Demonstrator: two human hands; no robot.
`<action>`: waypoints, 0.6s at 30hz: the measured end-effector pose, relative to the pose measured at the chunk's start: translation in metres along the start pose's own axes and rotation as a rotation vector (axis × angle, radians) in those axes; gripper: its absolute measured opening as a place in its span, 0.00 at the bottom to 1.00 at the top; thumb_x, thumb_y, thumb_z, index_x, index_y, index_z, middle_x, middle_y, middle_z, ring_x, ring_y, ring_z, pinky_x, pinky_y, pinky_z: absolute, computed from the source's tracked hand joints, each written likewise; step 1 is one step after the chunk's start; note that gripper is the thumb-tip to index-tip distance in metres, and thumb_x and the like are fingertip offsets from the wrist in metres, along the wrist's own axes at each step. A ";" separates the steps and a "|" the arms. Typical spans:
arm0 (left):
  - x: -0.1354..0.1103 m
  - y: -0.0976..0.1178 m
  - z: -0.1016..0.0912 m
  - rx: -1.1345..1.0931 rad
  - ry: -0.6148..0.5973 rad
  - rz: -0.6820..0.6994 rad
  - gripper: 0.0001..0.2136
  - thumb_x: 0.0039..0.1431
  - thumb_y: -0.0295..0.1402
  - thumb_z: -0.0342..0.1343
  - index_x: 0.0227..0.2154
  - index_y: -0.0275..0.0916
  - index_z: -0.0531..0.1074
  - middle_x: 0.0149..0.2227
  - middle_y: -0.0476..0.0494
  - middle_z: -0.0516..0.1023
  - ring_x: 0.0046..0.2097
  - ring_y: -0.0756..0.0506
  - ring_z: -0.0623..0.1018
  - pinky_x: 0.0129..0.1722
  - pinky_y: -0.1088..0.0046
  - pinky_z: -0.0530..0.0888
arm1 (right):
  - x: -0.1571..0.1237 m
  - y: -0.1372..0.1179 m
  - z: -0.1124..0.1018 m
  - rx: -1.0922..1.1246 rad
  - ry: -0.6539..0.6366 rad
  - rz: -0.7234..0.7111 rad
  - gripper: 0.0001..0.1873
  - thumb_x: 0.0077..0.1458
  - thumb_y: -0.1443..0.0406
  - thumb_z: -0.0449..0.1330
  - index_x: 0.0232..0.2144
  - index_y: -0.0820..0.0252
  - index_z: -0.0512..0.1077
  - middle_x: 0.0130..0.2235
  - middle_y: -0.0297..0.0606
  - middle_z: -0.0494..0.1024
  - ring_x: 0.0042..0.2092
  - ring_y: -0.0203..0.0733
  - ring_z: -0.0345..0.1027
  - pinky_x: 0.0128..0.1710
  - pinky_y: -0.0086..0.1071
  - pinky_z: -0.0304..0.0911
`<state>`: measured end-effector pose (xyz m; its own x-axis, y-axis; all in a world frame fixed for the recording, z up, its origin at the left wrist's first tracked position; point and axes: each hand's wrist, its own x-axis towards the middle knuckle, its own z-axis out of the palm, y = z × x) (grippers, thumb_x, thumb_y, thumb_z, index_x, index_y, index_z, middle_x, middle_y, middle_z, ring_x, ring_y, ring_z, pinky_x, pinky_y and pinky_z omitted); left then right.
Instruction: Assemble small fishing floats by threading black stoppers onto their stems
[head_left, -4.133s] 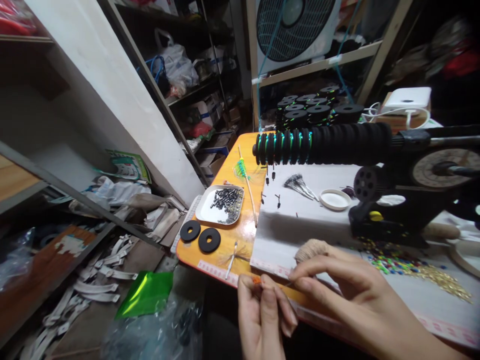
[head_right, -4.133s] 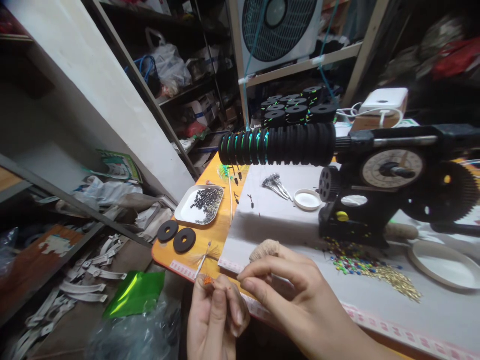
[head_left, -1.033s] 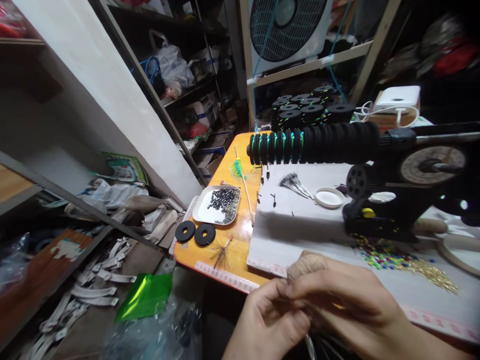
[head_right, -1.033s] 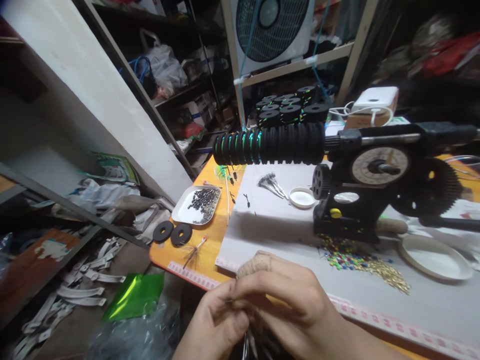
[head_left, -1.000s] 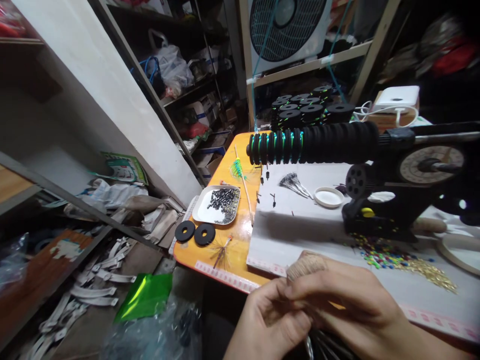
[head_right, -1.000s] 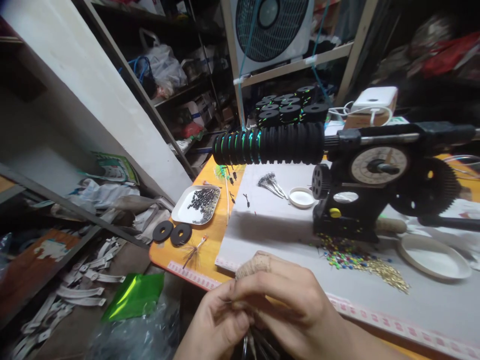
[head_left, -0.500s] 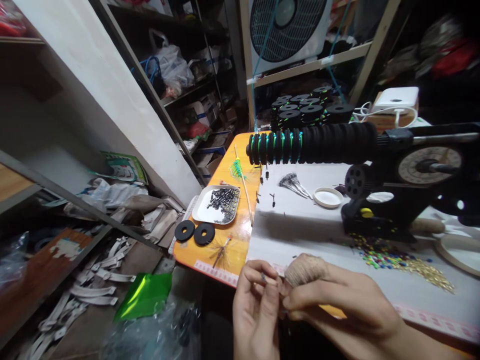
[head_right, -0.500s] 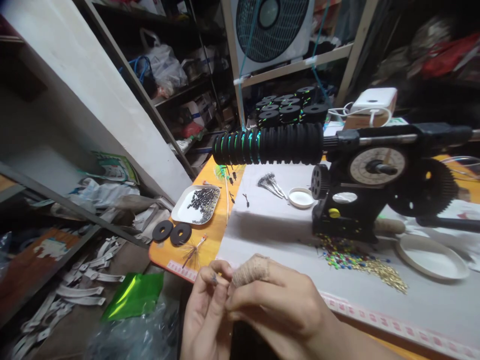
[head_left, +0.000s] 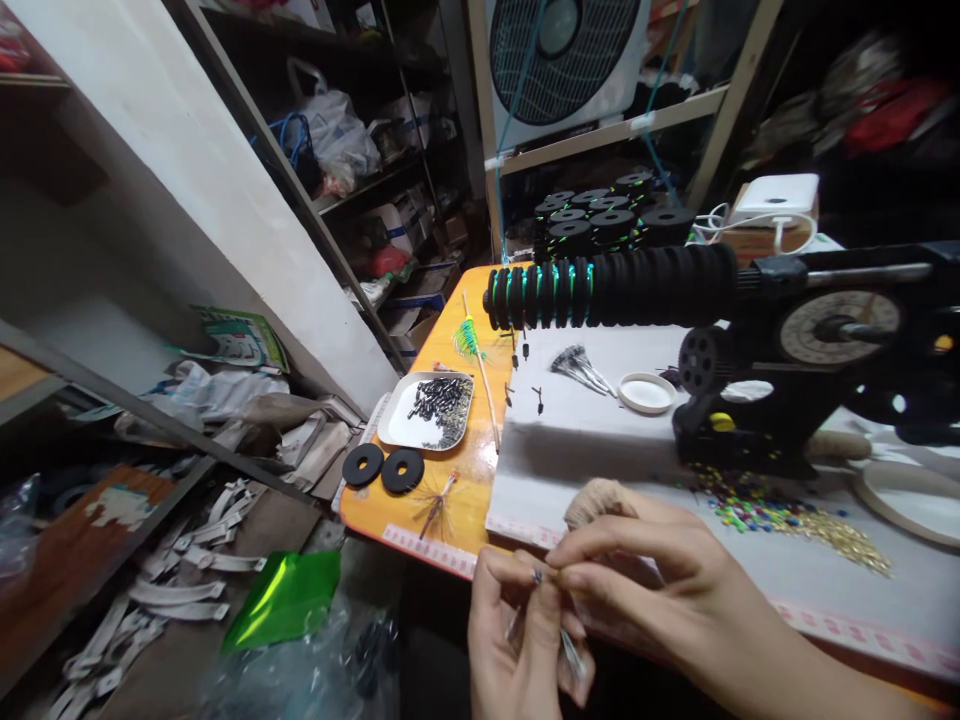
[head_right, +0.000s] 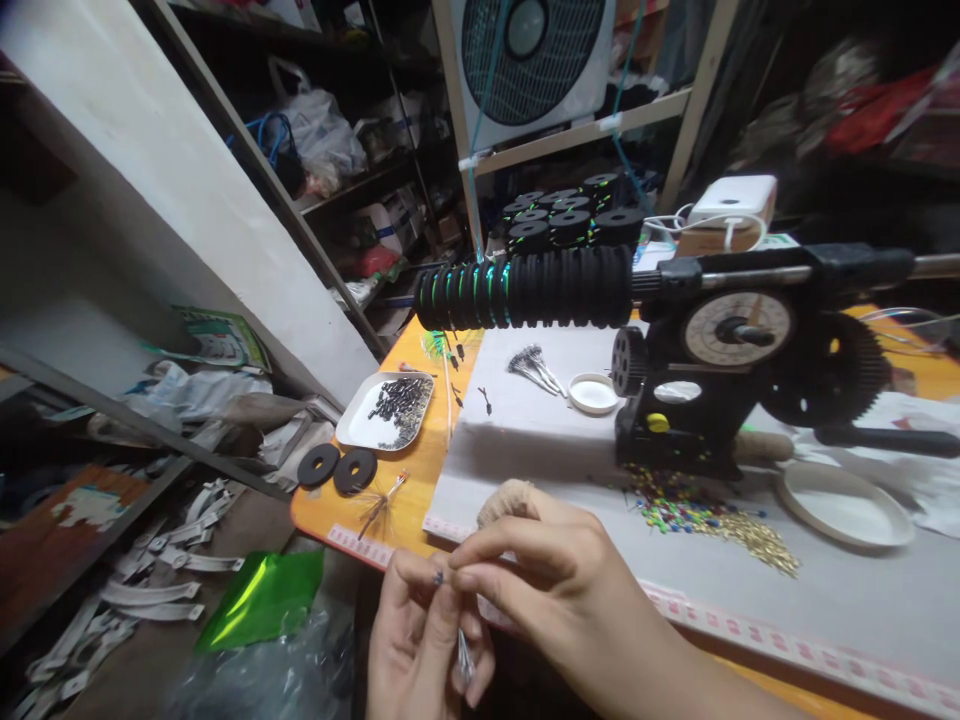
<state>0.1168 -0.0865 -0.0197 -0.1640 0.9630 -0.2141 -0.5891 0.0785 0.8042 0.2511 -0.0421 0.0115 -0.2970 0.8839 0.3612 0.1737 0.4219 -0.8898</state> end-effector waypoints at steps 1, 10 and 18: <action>-0.001 0.000 0.001 0.032 0.022 0.007 0.21 0.49 0.46 0.71 0.25 0.38 0.66 0.20 0.58 0.70 0.15 0.60 0.62 0.15 0.88 0.58 | 0.000 0.001 0.001 0.011 -0.007 0.012 0.08 0.61 0.65 0.63 0.33 0.53 0.82 0.29 0.35 0.74 0.30 0.34 0.70 0.28 0.24 0.67; 0.000 0.005 0.004 0.218 0.030 0.126 0.19 0.48 0.45 0.72 0.25 0.37 0.70 0.26 0.49 0.75 0.29 0.51 0.74 0.30 0.80 0.72 | 0.003 -0.006 -0.003 -0.023 -0.103 0.046 0.08 0.62 0.65 0.61 0.32 0.56 0.80 0.31 0.35 0.78 0.33 0.34 0.73 0.32 0.24 0.66; 0.001 0.015 -0.002 -0.016 -0.025 -0.056 0.23 0.46 0.44 0.74 0.25 0.37 0.65 0.19 0.57 0.66 0.17 0.61 0.58 0.16 0.89 0.55 | 0.003 -0.007 -0.004 -0.043 -0.073 -0.032 0.09 0.64 0.67 0.58 0.34 0.55 0.79 0.31 0.35 0.76 0.34 0.35 0.72 0.33 0.25 0.66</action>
<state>0.1057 -0.0850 -0.0088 -0.1101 0.9634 -0.2444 -0.6095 0.1288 0.7822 0.2526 -0.0418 0.0194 -0.3700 0.8536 0.3668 0.2026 0.4594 -0.8648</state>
